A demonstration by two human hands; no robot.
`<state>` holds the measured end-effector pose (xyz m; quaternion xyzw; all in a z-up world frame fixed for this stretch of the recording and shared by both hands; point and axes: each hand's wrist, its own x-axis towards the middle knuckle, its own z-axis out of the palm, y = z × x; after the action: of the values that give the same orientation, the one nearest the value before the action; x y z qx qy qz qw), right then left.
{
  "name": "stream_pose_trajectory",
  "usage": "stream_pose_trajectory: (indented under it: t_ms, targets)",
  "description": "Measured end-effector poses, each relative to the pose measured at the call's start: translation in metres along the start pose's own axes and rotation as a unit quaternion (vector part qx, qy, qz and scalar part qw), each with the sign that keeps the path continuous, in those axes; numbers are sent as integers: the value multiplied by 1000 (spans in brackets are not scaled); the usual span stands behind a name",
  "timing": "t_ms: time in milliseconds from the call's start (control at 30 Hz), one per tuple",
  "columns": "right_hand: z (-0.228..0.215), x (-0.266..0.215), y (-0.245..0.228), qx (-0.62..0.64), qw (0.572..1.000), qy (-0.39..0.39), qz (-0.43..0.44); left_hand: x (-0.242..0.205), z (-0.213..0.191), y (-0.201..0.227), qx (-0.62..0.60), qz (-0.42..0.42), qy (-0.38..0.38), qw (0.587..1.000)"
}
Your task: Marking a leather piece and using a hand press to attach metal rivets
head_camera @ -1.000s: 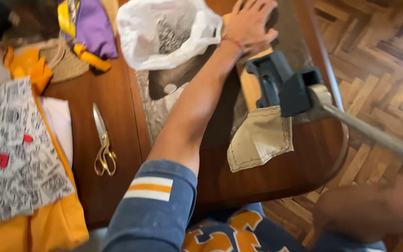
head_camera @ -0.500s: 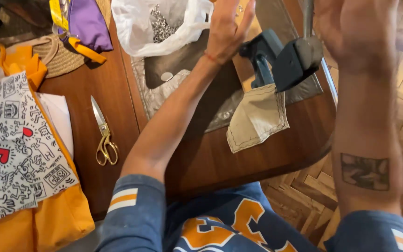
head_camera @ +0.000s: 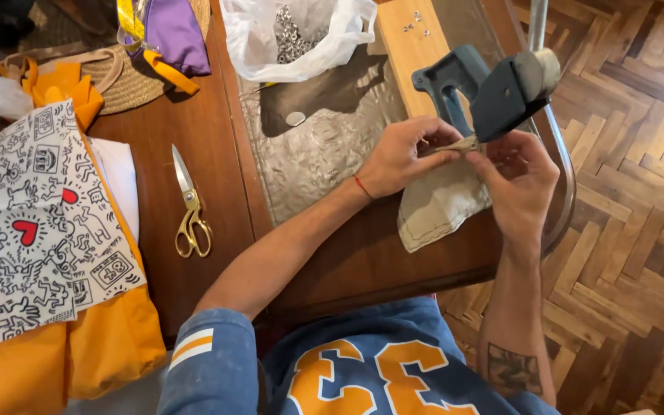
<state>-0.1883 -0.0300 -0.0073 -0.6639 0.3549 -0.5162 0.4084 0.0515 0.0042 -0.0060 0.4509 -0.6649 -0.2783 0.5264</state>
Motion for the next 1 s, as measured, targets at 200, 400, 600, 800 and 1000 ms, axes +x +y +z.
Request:
stream_pose_trajectory:
  t_ms: [200,400,600,800,1000]
  targets:
    - [26,-27,-64,-131,982,-18,-133,-30,-34,40,-22,66,51,996]
    - [80,-61,-115,-122,883,64,-448,-74,-83,104,-24,99,133,986]
    - [114,-80,-140,-145,889,-4,-434,-107,-111,133,-31,62,163,984]
    - [133,-81,-146,-145,885,-21,-443,-131,-128,140,-52,28,177,982]
    - [136,-62,-132,-201,915,-20,-348,-143,-148,148,-85,-11,179,980]
